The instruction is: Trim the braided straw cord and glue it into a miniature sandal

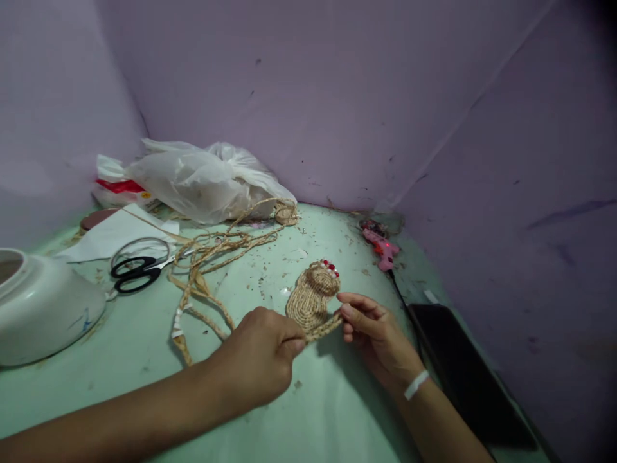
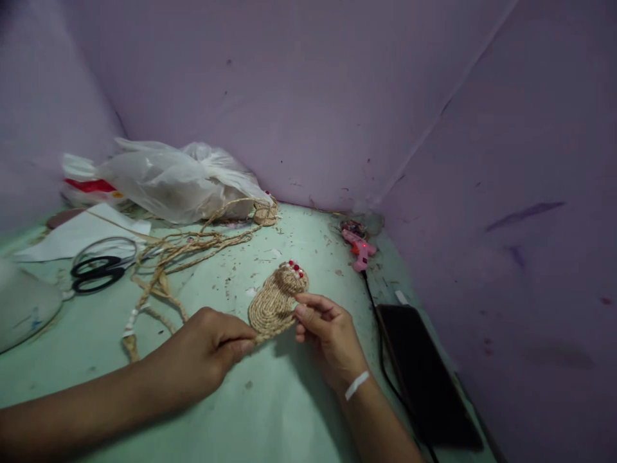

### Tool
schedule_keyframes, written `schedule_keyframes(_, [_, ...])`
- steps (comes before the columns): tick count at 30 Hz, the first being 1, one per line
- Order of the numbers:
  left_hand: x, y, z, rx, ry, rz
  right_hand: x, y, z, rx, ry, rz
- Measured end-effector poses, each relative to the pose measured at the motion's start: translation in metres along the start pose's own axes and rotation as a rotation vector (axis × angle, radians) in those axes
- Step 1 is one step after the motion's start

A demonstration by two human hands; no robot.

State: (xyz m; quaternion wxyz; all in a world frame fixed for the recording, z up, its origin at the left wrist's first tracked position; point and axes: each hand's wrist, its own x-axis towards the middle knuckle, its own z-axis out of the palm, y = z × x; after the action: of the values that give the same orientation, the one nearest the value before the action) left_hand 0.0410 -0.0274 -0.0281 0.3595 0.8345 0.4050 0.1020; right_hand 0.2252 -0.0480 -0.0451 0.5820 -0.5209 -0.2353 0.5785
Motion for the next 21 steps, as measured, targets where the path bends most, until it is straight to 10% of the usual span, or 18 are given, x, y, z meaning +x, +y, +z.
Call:
schedule_keyframes(7, [0.001,-0.001,0.004,0.012,0.04,-0.279,0.005,0.004,-0.003,-0.039,0.048,0.031])
schedule_keyframes(16, [-0.005,-0.006,0.019,0.13,0.061,-0.042,0.009,0.015,-0.008,-0.175,0.039,-0.136])
schedule_keyframes(21, [0.0,-0.009,0.001,0.212,0.111,-0.146,0.021,0.01,-0.021,-0.383,0.215,-0.317])
